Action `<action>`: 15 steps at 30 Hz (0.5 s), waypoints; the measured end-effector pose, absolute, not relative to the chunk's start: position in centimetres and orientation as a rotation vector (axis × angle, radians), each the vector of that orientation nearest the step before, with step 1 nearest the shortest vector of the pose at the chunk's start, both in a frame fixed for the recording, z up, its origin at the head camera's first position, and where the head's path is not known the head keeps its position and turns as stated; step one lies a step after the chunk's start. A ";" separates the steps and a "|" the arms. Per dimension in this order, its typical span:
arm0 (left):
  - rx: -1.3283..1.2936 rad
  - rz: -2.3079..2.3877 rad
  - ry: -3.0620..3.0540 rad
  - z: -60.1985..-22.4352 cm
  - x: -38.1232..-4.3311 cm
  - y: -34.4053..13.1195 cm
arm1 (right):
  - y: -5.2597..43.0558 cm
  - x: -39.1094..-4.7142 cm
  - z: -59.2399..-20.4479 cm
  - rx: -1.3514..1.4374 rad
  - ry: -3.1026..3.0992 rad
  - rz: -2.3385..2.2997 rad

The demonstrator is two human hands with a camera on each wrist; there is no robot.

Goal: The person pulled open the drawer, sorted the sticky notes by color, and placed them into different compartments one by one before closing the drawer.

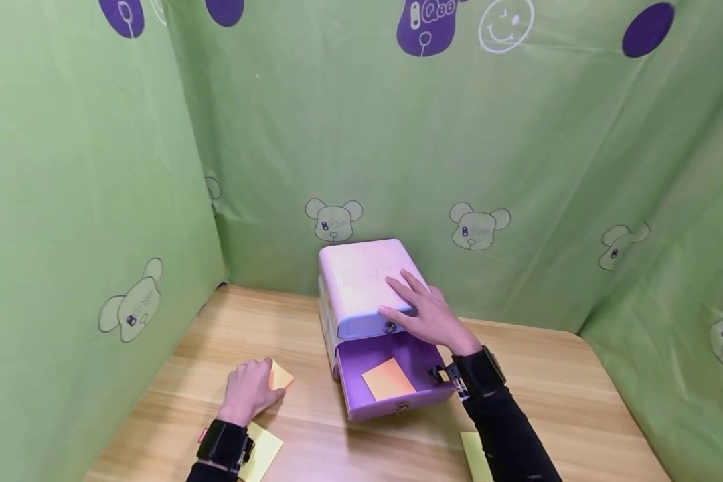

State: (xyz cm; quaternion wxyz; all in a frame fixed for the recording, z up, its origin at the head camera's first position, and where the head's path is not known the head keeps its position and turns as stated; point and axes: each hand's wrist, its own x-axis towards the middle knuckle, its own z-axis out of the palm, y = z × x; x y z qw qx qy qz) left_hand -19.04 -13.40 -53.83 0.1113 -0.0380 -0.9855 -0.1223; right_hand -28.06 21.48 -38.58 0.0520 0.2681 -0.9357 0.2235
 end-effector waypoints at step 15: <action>-0.083 -0.452 -2.883 -53.8 -18.8 -14.0 | 21.4 -28.0 -38.6 0.819 -2.825 0.688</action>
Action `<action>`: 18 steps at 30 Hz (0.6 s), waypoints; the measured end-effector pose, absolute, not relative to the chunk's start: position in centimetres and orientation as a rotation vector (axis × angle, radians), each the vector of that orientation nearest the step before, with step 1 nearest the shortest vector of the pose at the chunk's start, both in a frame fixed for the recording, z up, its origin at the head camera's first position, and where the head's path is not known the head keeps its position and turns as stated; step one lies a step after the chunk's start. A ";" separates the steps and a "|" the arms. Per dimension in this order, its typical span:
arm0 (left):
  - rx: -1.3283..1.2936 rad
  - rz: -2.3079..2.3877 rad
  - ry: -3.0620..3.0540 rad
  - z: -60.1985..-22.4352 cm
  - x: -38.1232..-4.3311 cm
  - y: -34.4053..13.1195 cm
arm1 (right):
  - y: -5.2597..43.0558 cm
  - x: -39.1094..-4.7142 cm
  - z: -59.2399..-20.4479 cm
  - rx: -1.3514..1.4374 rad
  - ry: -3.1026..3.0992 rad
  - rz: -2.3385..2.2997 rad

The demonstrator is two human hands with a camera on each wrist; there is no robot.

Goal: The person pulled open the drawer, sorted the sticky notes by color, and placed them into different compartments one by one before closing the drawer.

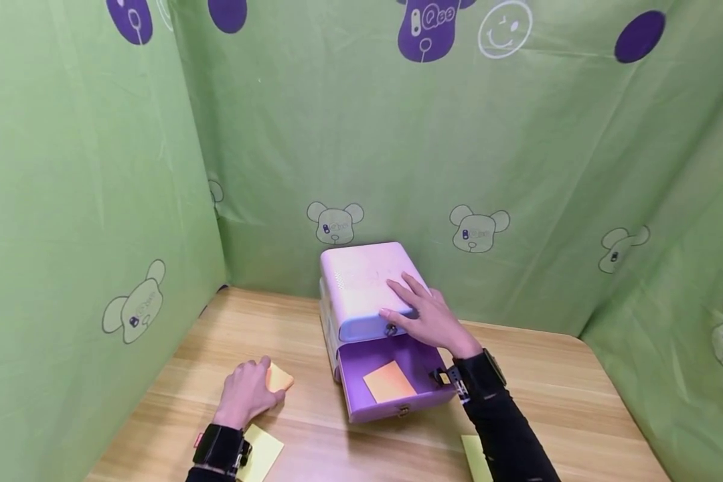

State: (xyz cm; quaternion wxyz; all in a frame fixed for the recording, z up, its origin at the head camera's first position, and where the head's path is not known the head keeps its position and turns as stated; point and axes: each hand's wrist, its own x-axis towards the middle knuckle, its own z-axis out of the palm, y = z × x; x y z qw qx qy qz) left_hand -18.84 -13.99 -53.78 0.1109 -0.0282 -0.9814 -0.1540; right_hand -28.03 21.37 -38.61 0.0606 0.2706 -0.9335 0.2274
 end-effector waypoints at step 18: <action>-0.023 -0.665 -2.841 -53.7 -18.3 -14.9 | 21.3 -28.1 -38.6 0.818 -2.826 0.687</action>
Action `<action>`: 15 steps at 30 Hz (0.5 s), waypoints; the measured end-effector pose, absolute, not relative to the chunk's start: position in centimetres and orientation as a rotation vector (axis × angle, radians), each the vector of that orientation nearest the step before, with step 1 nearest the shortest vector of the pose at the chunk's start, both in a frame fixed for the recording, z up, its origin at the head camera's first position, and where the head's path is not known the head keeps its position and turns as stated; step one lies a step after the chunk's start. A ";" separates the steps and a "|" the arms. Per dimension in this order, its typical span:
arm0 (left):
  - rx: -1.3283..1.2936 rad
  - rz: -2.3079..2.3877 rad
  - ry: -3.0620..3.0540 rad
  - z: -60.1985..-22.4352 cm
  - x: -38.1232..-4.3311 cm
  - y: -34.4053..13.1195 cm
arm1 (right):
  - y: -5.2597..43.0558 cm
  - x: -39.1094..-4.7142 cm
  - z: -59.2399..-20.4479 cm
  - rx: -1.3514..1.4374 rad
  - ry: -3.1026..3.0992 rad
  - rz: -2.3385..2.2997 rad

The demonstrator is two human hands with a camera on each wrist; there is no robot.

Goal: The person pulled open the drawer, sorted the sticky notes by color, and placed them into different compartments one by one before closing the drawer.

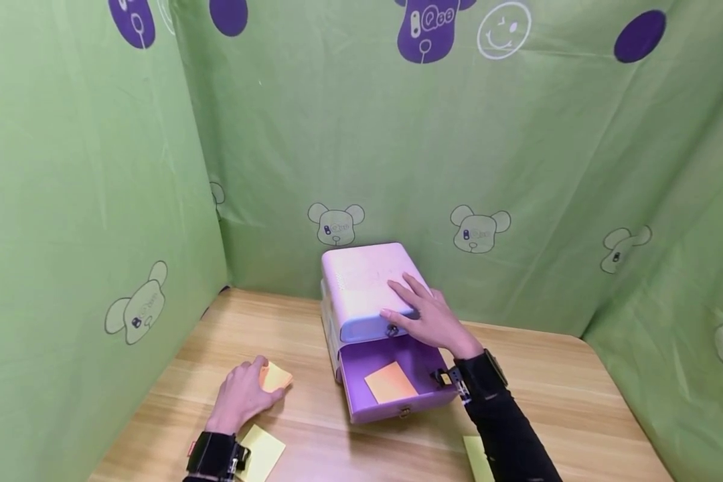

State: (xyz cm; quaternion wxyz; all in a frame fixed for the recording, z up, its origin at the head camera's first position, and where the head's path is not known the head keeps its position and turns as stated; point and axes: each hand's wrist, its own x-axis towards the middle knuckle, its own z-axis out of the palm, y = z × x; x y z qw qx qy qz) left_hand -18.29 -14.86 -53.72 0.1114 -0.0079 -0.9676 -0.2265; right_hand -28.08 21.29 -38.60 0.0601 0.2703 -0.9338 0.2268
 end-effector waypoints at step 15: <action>0.029 -0.812 -2.772 -53.7 -17.5 -14.9 | 21.3 -27.9 -38.6 0.810 -2.819 0.695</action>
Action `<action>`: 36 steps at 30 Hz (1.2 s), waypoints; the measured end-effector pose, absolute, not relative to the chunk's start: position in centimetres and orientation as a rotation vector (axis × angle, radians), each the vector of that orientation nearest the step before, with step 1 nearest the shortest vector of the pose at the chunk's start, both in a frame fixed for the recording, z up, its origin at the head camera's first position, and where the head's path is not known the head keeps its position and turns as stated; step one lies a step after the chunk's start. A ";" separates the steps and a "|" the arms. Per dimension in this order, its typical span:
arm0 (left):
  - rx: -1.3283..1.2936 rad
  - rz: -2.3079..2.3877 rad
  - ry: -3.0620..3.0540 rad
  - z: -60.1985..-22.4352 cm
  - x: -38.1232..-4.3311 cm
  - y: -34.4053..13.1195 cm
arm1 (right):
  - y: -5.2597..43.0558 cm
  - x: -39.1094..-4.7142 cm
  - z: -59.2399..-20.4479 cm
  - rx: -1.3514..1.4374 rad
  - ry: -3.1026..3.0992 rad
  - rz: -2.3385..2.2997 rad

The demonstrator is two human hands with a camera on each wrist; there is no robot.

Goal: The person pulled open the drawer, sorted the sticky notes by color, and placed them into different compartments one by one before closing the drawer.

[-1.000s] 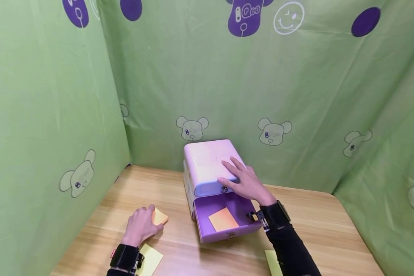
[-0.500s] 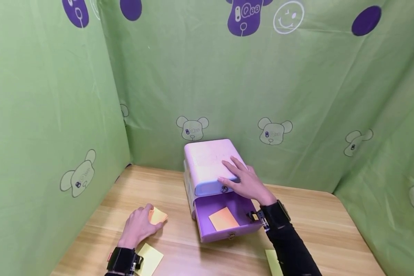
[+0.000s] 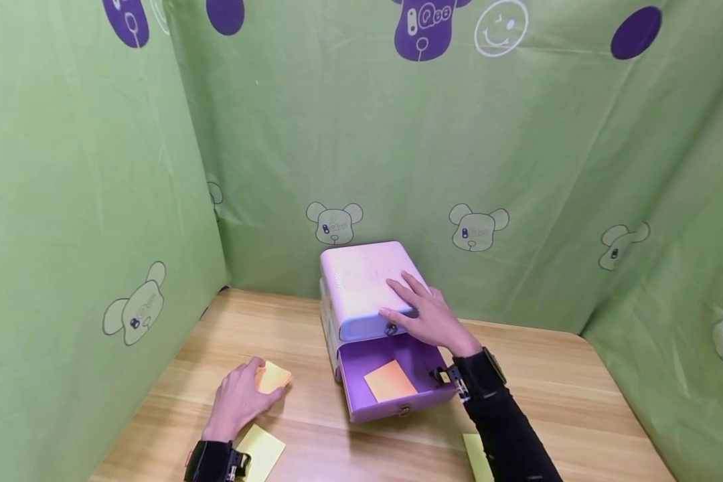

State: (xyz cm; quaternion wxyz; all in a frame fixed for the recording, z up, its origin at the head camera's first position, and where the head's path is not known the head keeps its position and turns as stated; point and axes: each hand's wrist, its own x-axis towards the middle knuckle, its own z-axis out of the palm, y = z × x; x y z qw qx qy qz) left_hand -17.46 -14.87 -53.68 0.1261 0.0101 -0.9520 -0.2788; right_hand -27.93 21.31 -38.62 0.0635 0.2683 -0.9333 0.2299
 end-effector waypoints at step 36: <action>0.104 -0.884 -2.614 -53.7 -16.2 -14.9 | 21.3 -28.3 -39.0 0.815 -2.804 0.674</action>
